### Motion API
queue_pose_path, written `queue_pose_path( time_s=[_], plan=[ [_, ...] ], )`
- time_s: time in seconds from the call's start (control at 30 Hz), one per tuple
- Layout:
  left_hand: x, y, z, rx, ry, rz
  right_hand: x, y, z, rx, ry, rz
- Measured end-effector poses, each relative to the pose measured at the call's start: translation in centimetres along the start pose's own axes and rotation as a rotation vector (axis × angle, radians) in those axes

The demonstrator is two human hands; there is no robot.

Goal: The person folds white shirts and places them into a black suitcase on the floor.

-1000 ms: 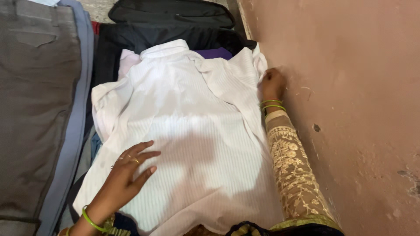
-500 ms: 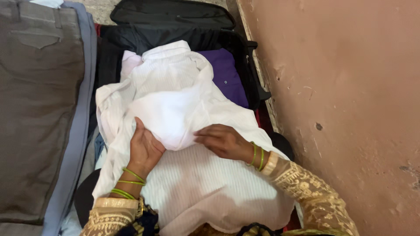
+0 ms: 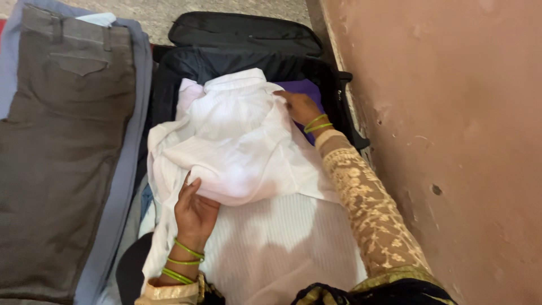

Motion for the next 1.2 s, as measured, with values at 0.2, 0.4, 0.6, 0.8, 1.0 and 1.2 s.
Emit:
queue_pose_path(
  time_s=[0.2,0.4,0.6,0.8,1.0,1.2],
  plan=[
    [1.5,-0.8,0.1,0.077,0.126,-0.167,0.1,5.0,5.1,-0.068,0.061,-0.108],
    [4.6,-0.6,-0.6,0.164,0.272,-0.191,-2.9,5.9,7.2,0.085,0.065,0.282],
    [5.7,-1.3,0.1,0.216,0.279,-0.034,-1.9,5.8,4.4,-0.057,-0.011,0.579],
    [6.0,-3.1,0.2,0.237,0.215,0.08,-4.0,-3.5,-10.0,-0.019,0.014,0.482],
    [6.9,-3.4,-0.3,0.196,-0.032,-0.105,-9.4,-9.5,-28.1,-0.09,0.109,0.155],
    [9.0,1.9,1.6,-0.04,-0.048,-0.116,-8.1,-6.8,-35.8,-0.02,0.165,0.1]
  ],
)
Point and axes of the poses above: each hand's wrist, its own z-axis towards the middle knuckle, its own y-axis out of the palm, x = y × z, the point moved 4 cm from there along z, towards the middle knuckle, and after that the axes turned 11 degrees about z, right-handed, at the moved point
